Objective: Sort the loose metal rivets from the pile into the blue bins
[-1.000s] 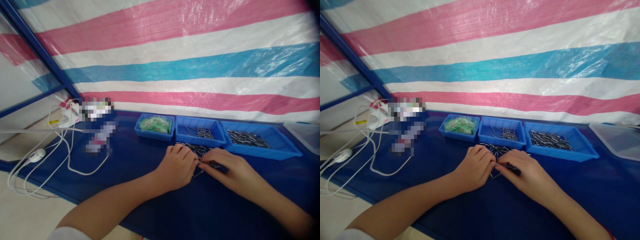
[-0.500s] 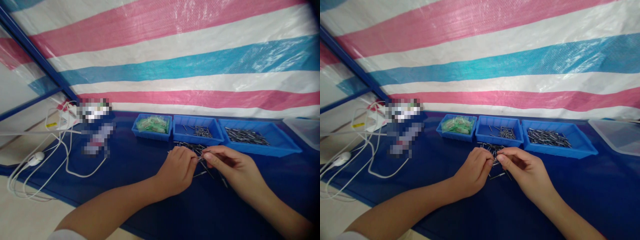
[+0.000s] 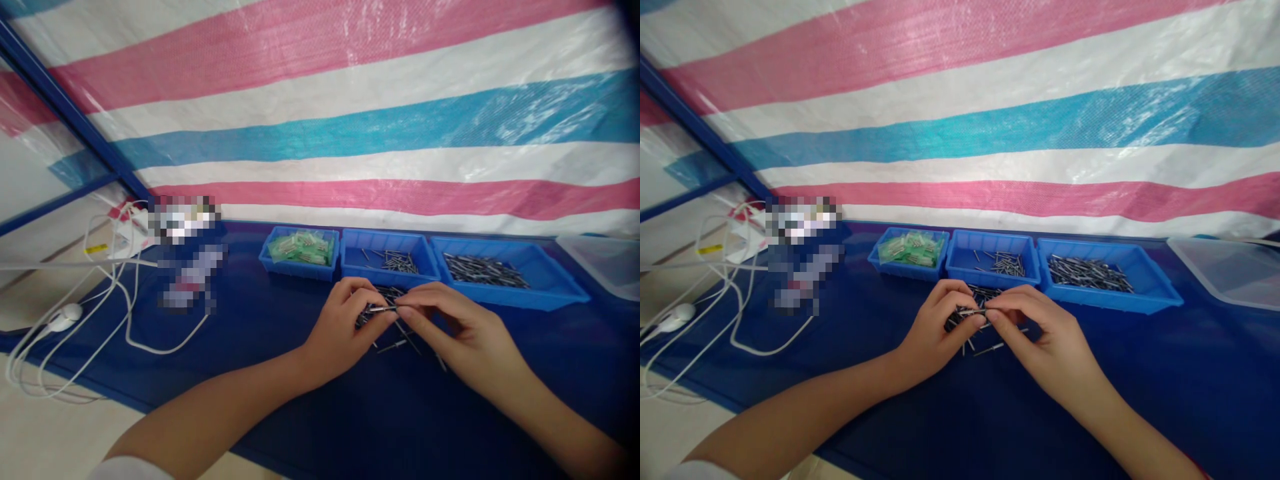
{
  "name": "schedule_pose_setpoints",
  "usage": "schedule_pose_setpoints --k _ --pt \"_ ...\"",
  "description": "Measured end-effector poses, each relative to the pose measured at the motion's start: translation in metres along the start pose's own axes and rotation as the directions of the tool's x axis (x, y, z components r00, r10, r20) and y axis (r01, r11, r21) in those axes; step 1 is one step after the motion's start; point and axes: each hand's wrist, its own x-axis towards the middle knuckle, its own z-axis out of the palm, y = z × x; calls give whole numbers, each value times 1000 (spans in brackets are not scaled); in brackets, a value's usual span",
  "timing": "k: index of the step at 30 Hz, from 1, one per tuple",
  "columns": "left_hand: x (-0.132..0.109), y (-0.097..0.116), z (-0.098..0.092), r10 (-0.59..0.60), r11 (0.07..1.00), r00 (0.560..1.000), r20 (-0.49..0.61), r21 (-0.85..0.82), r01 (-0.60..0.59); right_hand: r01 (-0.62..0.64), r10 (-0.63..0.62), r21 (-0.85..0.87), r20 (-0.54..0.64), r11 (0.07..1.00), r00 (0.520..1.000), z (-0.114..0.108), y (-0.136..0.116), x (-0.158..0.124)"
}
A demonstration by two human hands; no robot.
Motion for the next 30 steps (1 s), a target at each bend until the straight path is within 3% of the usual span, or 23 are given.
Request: schedule_pose_setpoints --k 3,6,9,11,14,16,18,24,27,30 --pt "-1 0 -1 -18 995 1000 20 98 16 65 -64 -125 7 990 998 -8 5 5" --pt "-3 -3 0 -7 970 993 120 241 -22 91 -135 -295 -133 951 982 -28 20 13" --pt "-5 -6 2 63 923 959 276 349 -161 -86 -89 -488 -323 868 942 -49 42 21" --pt "-6 -6 3 91 887 931 355 396 -238 -231 -33 -616 -385 753 922 -59 56 23" --pt "-6 -5 3 94 861 916 391 430 -272 -386 14 -703 -472 597 881 -62 68 22" --pt "-6 -4 3 90 855 919 384 444 -269 -408 10 -699 -498 587 867 -59 70 21" --pt "-7 -4 4 91 843 923 374 465 -272 -353 -30 -695 -474 626 880 -54 66 19" --pt "-7 -3 7 118 811 936 333 512 -284 -35 -223 -652 -308 757 925 -37 41 16" --pt "0 -1 4 36 881 970 239 450 -143 119 -281 -561 -211 819 936 -26 28 14" --pt "7 1 -2 -64 961 986 153 276 19 217 -253 -364 -54 906 966 -14 19 9"
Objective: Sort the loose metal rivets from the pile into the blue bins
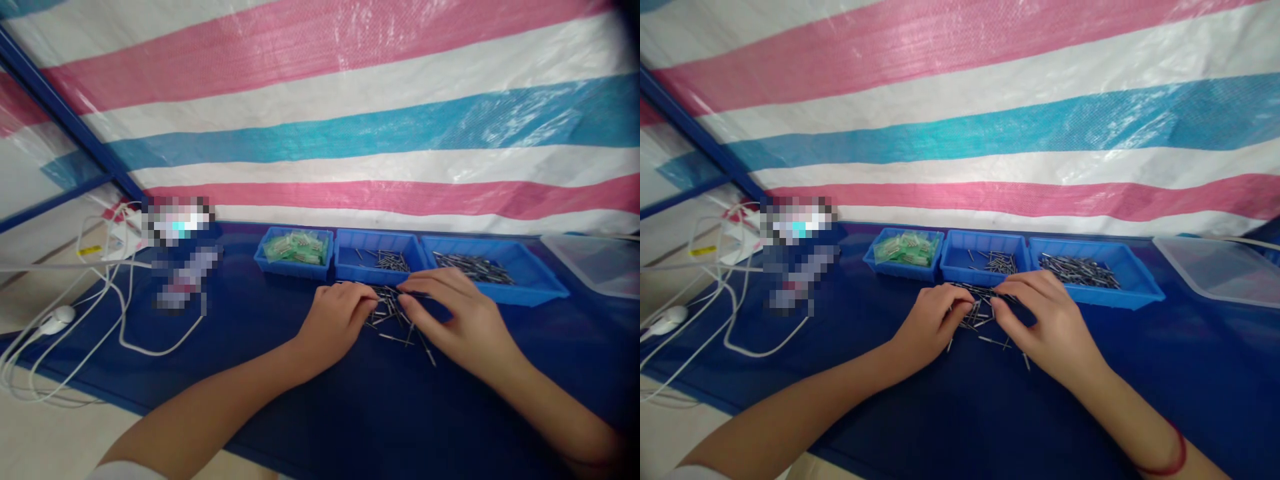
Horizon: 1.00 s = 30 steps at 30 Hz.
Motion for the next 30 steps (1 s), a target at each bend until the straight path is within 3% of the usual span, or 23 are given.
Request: schedule_pose_setpoints --k 5,12,18,24,30 --pt "1 -1 1 -80 952 995 -63 -300 57 -173 137 222 165 960 977 10 -12 -5" --pt "0 -3 3 -157 900 988 0 -413 143 -371 291 293 285 881 914 14 -15 -6" --pt "2 -5 1 -65 896 998 16 -440 65 -454 317 329 394 828 863 15 -13 -6" --pt "0 -7 2 -169 839 986 14 -523 151 -495 303 370 467 786 831 15 -13 -5" --pt "-1 -8 4 -223 722 974 43 -663 195 -545 330 441 474 713 816 18 -16 -6"
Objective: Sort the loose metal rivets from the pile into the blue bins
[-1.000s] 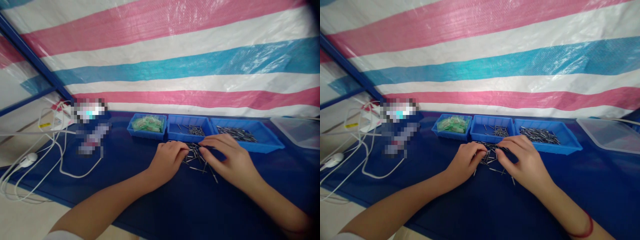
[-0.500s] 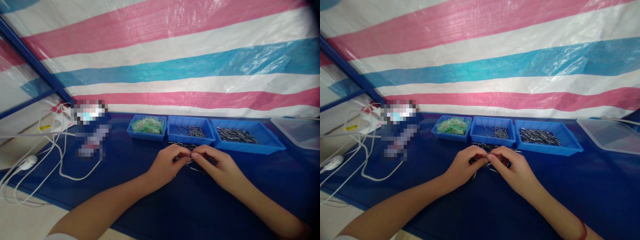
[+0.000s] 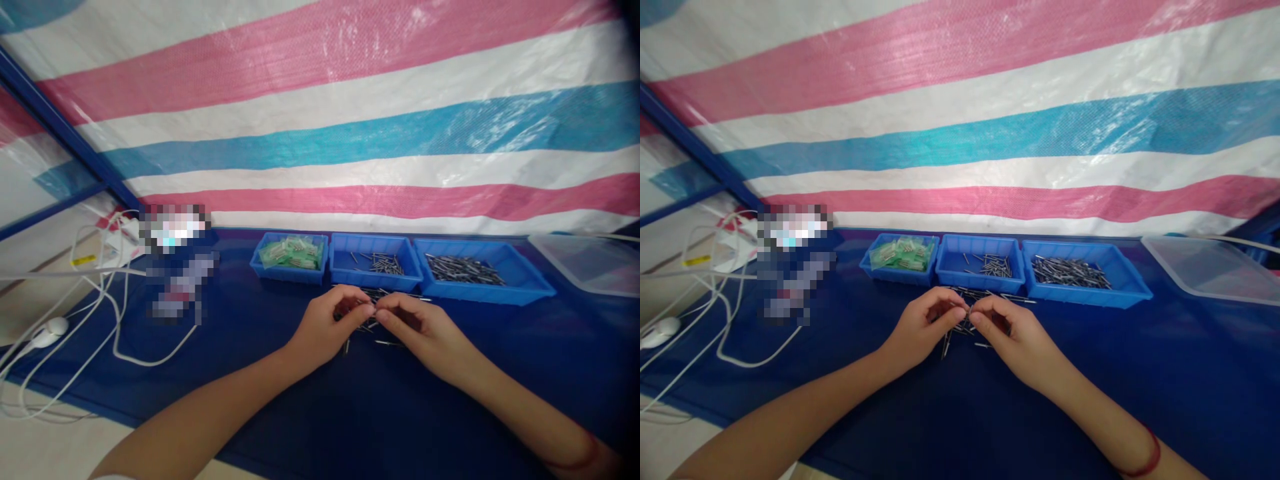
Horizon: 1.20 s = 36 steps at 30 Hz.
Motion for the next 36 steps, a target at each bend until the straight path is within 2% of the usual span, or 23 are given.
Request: schedule_pose_setpoints --k 3,7,11,15,22,25,27,28,29,30,33,36 --pt "1 -1 0 5 1000 1000 -10 -26 -5 11 -11 -11 11 1000 1000 1 -1 0" --pt "1 1 -3 77 997 997 -25 27 -76 103 -101 -68 33 992 994 0 -4 -1" --pt "2 5 -6 158 983 986 -52 100 -152 152 -161 -105 -81 983 984 -2 -4 0" --pt "2 6 -9 145 978 988 -58 160 -134 201 -228 -150 -187 968 955 -5 -3 1" --pt "-1 6 -8 187 911 978 96 357 -209 275 -331 -290 -166 917 929 -14 -6 -1" --pt "-6 7 -7 196 828 968 158 502 -250 182 -311 -373 -322 910 894 -35 -3 1" --pt "-9 6 -6 206 752 949 240 581 -310 11 -239 -426 -486 904 841 -55 3 5" --pt "-10 5 -5 211 712 934 290 608 -350 -95 -190 -454 -542 886 819 -66 7 7" --pt "-12 4 -5 218 674 916 338 627 -391 -190 -179 -497 -603 847 778 -76 12 9" --pt "-13 3 -4 226 637 898 377 640 -429 -254 -198 -568 -615 783 764 -84 18 10" --pt "-15 -1 -2 245 551 864 440 670 -497 -293 -291 -722 -565 626 772 -97 31 14" --pt "-16 -3 0 254 517 856 450 684 -514 -206 -346 -758 -499 619 794 -90 30 14"
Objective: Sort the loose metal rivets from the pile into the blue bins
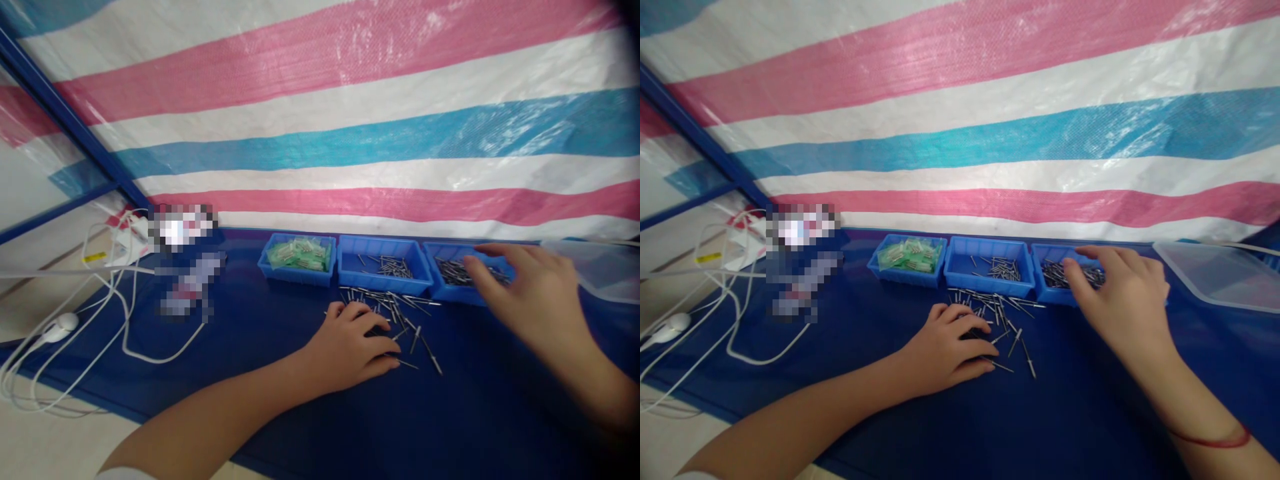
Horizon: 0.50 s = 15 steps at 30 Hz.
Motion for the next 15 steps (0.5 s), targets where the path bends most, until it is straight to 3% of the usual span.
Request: schedule_pose_setpoints --k 5,9,11,15 --pt "1 4 -1 -5 1000 1000 15 29 5 97 -98 132 1 986 995 -13 -31 -7" --pt "5 4 -7 -106 993 994 -38 -55 104 168 -205 347 71 923 976 -20 -49 -15" --pt "7 3 -10 -194 972 978 -75 -153 181 148 -263 456 200 878 944 -18 -58 -21" --pt "9 -1 -12 -292 912 945 -149 -339 228 28 -342 562 462 827 818 -11 -75 -35"
